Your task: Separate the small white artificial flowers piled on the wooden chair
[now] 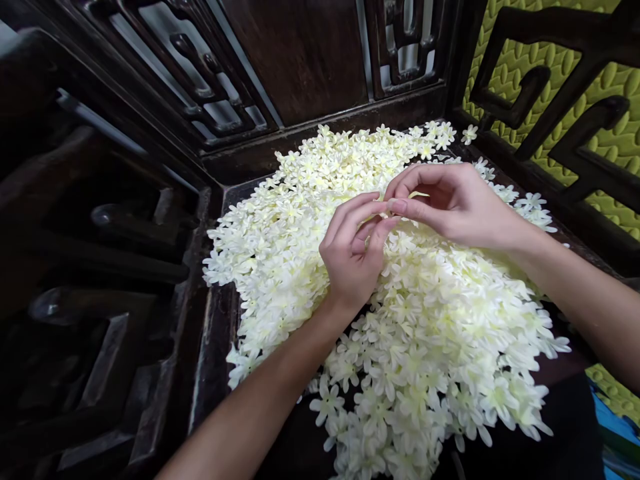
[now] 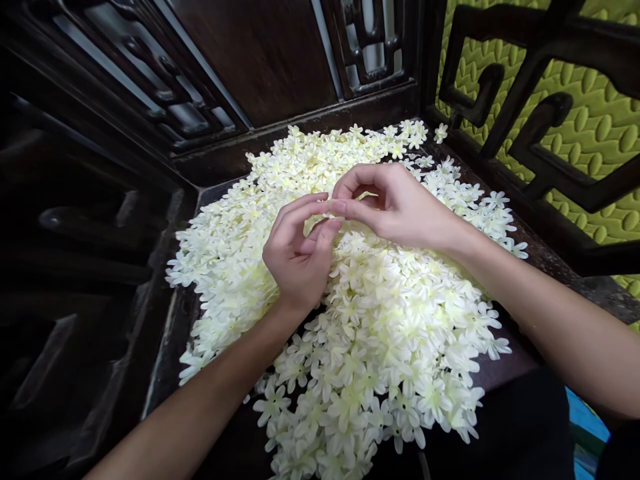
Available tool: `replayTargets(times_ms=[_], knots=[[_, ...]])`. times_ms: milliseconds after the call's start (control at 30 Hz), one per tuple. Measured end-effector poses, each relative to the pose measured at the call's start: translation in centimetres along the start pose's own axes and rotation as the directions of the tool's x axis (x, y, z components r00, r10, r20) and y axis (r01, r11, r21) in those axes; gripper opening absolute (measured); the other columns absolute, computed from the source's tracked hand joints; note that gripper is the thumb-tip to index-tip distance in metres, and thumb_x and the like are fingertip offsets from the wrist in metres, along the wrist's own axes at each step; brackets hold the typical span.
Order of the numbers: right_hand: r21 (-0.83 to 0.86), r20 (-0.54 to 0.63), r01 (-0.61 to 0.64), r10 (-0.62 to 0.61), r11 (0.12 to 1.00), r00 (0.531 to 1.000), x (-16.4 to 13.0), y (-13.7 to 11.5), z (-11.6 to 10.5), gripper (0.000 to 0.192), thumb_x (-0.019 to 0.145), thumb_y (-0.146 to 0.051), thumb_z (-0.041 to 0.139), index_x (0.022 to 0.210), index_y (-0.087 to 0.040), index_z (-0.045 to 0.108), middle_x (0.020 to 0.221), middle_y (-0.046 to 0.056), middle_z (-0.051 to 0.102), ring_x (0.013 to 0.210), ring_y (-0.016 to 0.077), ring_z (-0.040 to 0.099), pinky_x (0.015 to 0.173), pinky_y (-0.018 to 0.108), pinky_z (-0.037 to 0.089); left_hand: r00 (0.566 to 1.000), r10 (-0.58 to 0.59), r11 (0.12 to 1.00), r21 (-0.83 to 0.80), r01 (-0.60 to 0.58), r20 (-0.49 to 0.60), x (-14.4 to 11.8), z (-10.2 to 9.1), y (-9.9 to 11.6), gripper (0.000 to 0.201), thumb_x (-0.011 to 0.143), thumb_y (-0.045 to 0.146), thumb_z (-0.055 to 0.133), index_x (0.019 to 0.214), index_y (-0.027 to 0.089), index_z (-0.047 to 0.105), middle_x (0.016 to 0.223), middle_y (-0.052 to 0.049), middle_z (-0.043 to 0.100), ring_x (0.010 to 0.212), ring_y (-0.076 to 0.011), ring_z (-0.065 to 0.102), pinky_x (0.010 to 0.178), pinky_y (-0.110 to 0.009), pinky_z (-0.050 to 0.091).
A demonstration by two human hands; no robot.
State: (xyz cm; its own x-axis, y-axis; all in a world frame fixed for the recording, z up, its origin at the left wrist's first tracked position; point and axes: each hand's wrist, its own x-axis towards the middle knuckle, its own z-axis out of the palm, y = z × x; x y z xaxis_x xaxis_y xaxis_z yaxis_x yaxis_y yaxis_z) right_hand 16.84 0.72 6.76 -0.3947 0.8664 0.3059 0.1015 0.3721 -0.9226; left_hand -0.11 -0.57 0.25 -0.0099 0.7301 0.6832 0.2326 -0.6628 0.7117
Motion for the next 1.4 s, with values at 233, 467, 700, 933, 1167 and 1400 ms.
replayTargets(times_ms=[233, 467, 700, 933, 1167, 1400], knots=[[-0.221, -0.023, 0.165, -0.175, 0.961, 0.984, -0.2, 0.2, -0.3, 0.006, 0.085, -0.012, 0.069, 0.084, -0.017, 0.066, 0.1, 0.008, 0.072, 0.092, 0.02, 0.069, 0.078, 0.035, 0.059, 0.998, 0.047, 0.999, 0.011, -0.046, -0.041, -0.1, 0.1, 0.5, 0.02, 0.084, 0.015, 0.072, 0.104, 0.021, 0.071, 0.116, -0.003, 0.066, 0.105, -0.0133, 0.069, 0.072, -0.017, 0.064], [-0.544, -0.122, 0.319, -0.45, 0.776, 0.885, 0.4, 1.6, -2.1, 0.013, 0.076, -0.006, 0.07, 0.078, -0.018, 0.067, 0.088, 0.007, 0.071, 0.08, 0.0202, 0.067, 0.066, 0.036, 0.059, 0.994, 0.032, 0.998, -0.052, -0.037, -0.105, 0.0, 0.4, 0.1, 0.017, 0.082, 0.014, 0.074, 0.098, 0.018, 0.068, 0.109, -0.004, 0.066, 0.108, -0.0147, 0.067, 0.081, -0.023, 0.064], [-0.127, -0.051, 0.223, -0.231, 0.966, 0.972, 0.4, 0.8, -1.3, 0.002, 0.085, -0.018, 0.075, 0.085, -0.019, 0.073, 0.096, 0.006, 0.07, 0.09, 0.0198, 0.066, 0.08, 0.038, 0.056, 0.997, -0.044, 0.985, -0.167, 0.034, -0.057, -0.1, 0.4, -0.5, 0.036, 0.081, 0.022, 0.076, 0.116, 0.021, 0.066, 0.115, -0.006, 0.065, 0.109, -0.0162, 0.066, 0.092, -0.03, 0.064], [0.025, 0.092, 0.147, -0.148, 0.989, 0.985, 0.2, 0.5, -0.5, 0.006, 0.089, -0.023, 0.073, 0.092, -0.019, 0.078, 0.106, 0.009, 0.07, 0.102, 0.0209, 0.067, 0.092, 0.039, 0.055, 0.994, 0.083, 0.977, -0.19, -0.095, -0.067, 0.1, 0.4, -1.2, 0.039, 0.081, 0.019, 0.076, 0.119, 0.027, 0.071, 0.118, -0.005, 0.069, 0.109, -0.0158, 0.069, 0.095, -0.03, 0.063], [0.04, 0.117, 0.102, -0.106, 0.994, 0.987, 0.3, 0.5, -0.7, 0.007, 0.088, -0.023, 0.073, 0.091, -0.019, 0.078, 0.108, 0.008, 0.071, 0.099, 0.0188, 0.068, 0.091, 0.036, 0.056, 0.983, 0.159, 0.976, -0.133, -0.171, -0.097, 0.2, 0.4, -1.4, 0.042, 0.081, 0.015, 0.075, 0.12, 0.029, 0.07, 0.118, -0.005, 0.071, 0.106, -0.0153, 0.07, 0.092, -0.03, 0.064], [0.047, 0.12, 0.102, -0.107, 0.994, 0.987, 0.2, 0.6, -0.9, 0.006, 0.087, -0.021, 0.074, 0.091, -0.019, 0.078, 0.109, 0.008, 0.071, 0.1, 0.0193, 0.067, 0.091, 0.037, 0.056, 0.981, 0.163, 0.976, -0.126, -0.176, -0.103, 0.3, 0.4, -1.4, 0.041, 0.08, 0.016, 0.076, 0.119, 0.028, 0.071, 0.116, -0.005, 0.072, 0.105, -0.0152, 0.07, 0.09, -0.03, 0.064]])
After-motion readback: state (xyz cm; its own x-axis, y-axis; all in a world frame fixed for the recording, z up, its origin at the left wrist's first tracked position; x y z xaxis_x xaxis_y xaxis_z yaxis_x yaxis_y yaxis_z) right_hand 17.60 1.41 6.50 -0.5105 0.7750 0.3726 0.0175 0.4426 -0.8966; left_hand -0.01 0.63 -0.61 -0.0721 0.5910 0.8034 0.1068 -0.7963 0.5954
